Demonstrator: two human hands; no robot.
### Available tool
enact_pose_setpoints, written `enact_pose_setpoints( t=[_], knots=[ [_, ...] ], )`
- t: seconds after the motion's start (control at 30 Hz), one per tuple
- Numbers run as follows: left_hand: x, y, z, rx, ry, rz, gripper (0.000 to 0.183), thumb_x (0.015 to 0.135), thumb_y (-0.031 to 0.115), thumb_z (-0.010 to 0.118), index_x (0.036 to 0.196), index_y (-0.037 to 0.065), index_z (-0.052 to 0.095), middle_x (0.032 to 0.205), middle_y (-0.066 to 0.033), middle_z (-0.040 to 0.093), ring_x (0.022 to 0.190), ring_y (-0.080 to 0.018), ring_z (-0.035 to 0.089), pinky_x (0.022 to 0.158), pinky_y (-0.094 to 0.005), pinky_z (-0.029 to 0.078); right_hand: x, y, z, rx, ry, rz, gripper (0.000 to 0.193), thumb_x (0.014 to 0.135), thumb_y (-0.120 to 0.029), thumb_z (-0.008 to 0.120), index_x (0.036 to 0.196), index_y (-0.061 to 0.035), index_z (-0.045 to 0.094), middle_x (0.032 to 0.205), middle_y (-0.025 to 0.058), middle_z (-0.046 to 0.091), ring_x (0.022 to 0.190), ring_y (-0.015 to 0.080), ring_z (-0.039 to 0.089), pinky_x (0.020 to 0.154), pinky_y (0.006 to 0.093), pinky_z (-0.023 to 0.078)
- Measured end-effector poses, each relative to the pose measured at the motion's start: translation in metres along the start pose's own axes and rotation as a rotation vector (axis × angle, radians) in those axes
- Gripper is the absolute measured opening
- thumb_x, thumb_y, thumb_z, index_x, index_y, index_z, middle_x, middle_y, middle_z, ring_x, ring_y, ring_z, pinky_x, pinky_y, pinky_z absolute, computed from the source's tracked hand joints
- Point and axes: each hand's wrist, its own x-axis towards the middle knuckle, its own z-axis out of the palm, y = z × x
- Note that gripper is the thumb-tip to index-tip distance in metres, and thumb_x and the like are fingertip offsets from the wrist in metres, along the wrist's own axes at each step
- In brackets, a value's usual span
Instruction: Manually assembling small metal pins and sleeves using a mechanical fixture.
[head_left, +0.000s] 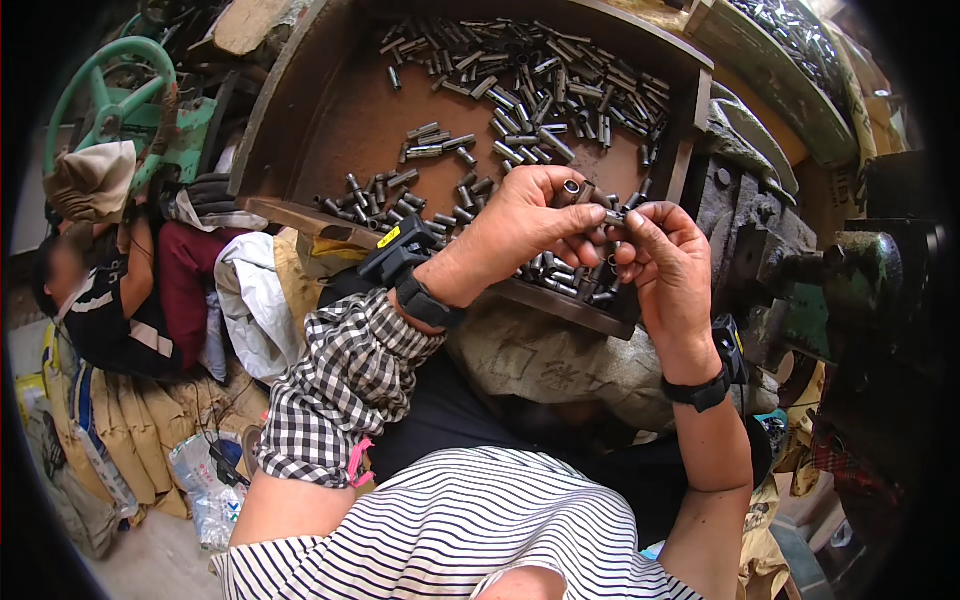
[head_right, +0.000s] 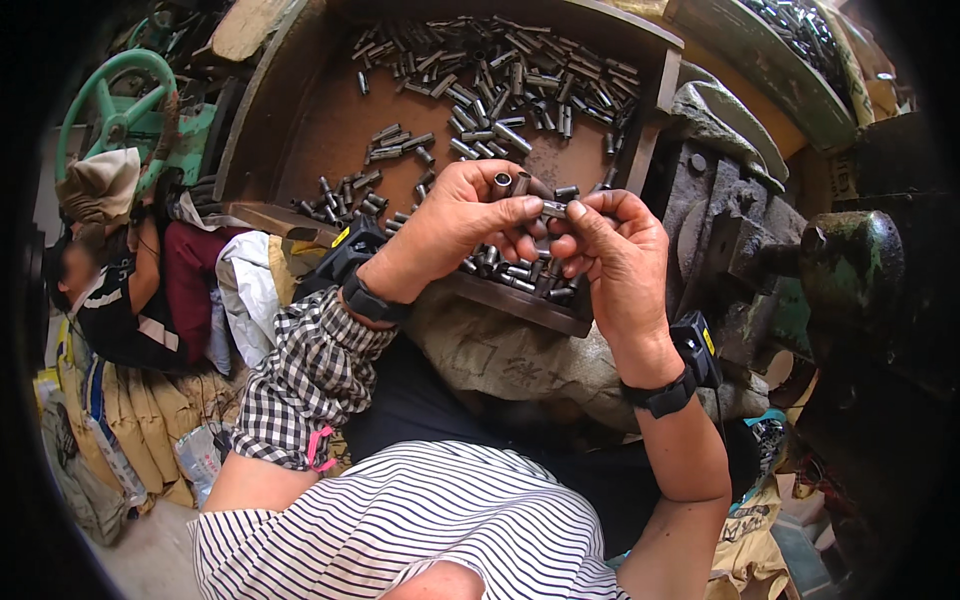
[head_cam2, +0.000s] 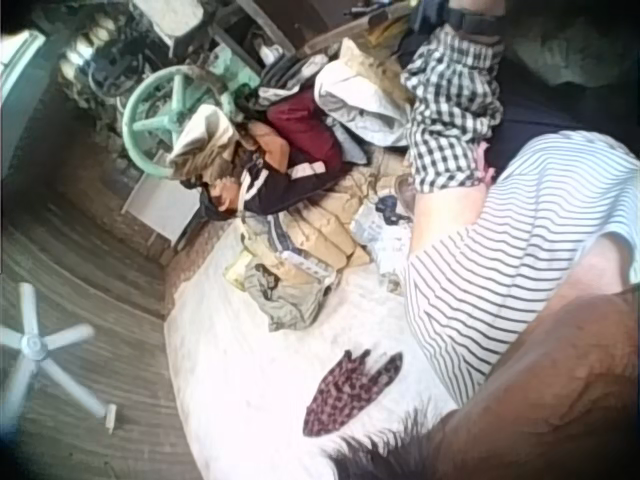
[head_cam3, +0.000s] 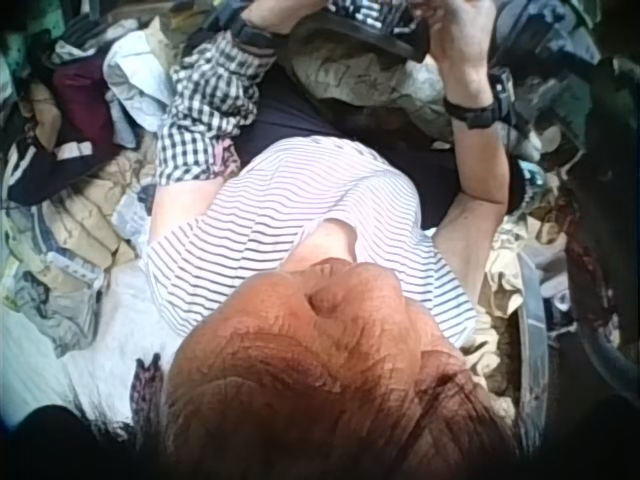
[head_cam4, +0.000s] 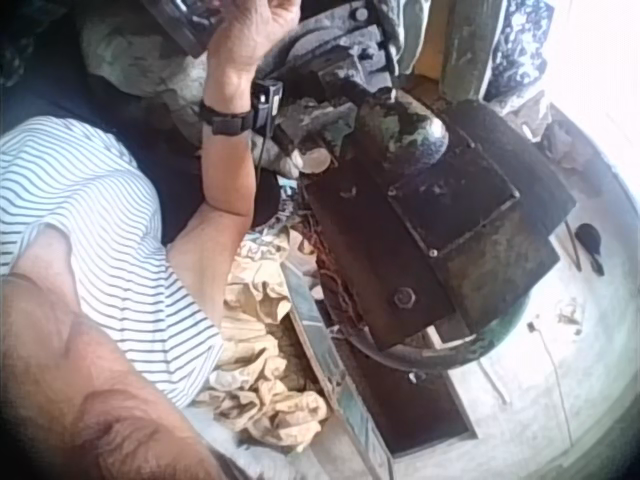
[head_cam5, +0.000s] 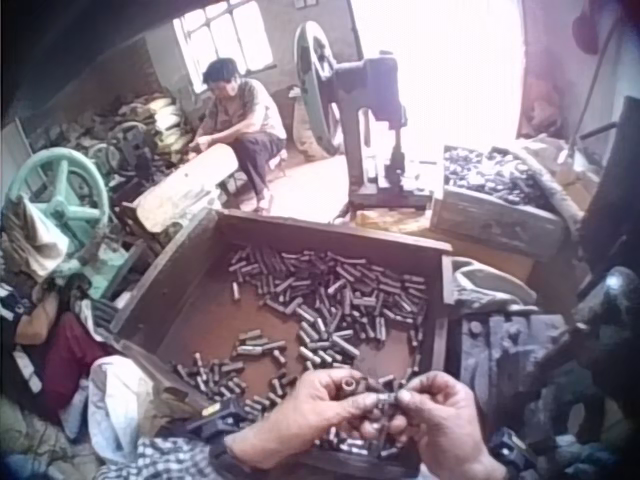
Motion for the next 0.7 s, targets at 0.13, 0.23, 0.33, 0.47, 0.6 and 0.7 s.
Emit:
enact_pose_setpoints(
  t=[0.13,0.23,0.33,0.47,0.6,0.7],
  knots=[
    [-0.007,0.021,-0.005,0.085,-0.149,-0.110,0.021,0.085,0.014,0.067,0.097,-0.001,0.058,0.077,-0.0048,0.064,0.057,-0.0091,0.063,0.050,-0.0194,0.053,0.005,-0.014,-0.005,0.040,-0.178,0.181,0.009,0.087,-0.006,0.061,0.090,-0.0012,0.055,0.076,0.0131,0.066,0.057,0.0113,0.064,0.046,0.0198,0.050],
    [-0.009,0.021,-0.006,0.180,-0.154,-0.056,0.022,0.083,0.013,0.069,0.095,-0.001,0.058,0.075,-0.0037,0.064,0.057,-0.0086,0.063,0.049,-0.0186,0.052,0.006,-0.013,-0.005,0.032,-0.259,0.251,0.007,0.086,-0.005,0.062,0.089,-0.0017,0.056,0.073,0.0128,0.065,0.053,0.0111,0.062,0.045,0.0200,0.051],
    [-0.008,0.014,0.006,0.308,-0.090,0.106,0.019,0.083,0.012,0.069,0.091,0.000,0.057,0.074,-0.0037,0.063,0.057,-0.0087,0.063,0.049,-0.0190,0.052,0.004,-0.014,-0.006,0.014,-0.223,0.246,0.007,0.086,-0.005,0.061,0.088,-0.0018,0.056,0.073,0.0126,0.065,0.053,0.0113,0.063,0.045,0.0204,0.051],
    [-0.011,0.017,0.007,0.366,-0.092,0.043,0.015,0.083,0.010,0.068,0.088,0.001,0.057,0.074,-0.0032,0.063,0.055,-0.0081,0.062,0.047,-0.0184,0.050,0.000,-0.018,-0.005,0.097,-0.261,0.319,0.006,0.086,-0.005,0.061,0.089,-0.0021,0.057,0.073,0.0126,0.065,0.053,0.0121,0.064,0.045,0.0214,0.052],
    [-0.012,0.017,0.008,0.243,-0.078,-0.077,0.014,0.085,0.010,0.066,0.093,0.001,0.059,0.074,-0.0033,0.063,0.054,-0.0078,0.059,0.047,-0.0178,0.049,0.000,-0.006,-0.001,0.097,-0.188,0.176,0.008,0.084,-0.005,0.063,0.088,-0.0024,0.056,0.073,0.0105,0.064,0.053,0.0136,0.063,0.046,0.0239,0.053],
    [-0.011,0.008,0.010,-0.124,-0.069,-0.060,0.015,0.087,0.011,0.063,0.098,0.001,0.059,0.081,-0.0039,0.064,0.060,-0.0063,0.059,0.053,-0.0174,0.049,-0.008,-0.006,0.001,0.080,-0.115,0.065,0.009,0.083,-0.004,0.063,0.086,-0.0019,0.055,0.072,0.0087,0.063,0.054,0.0140,0.063,0.047,0.0245,0.053]
  ],
)
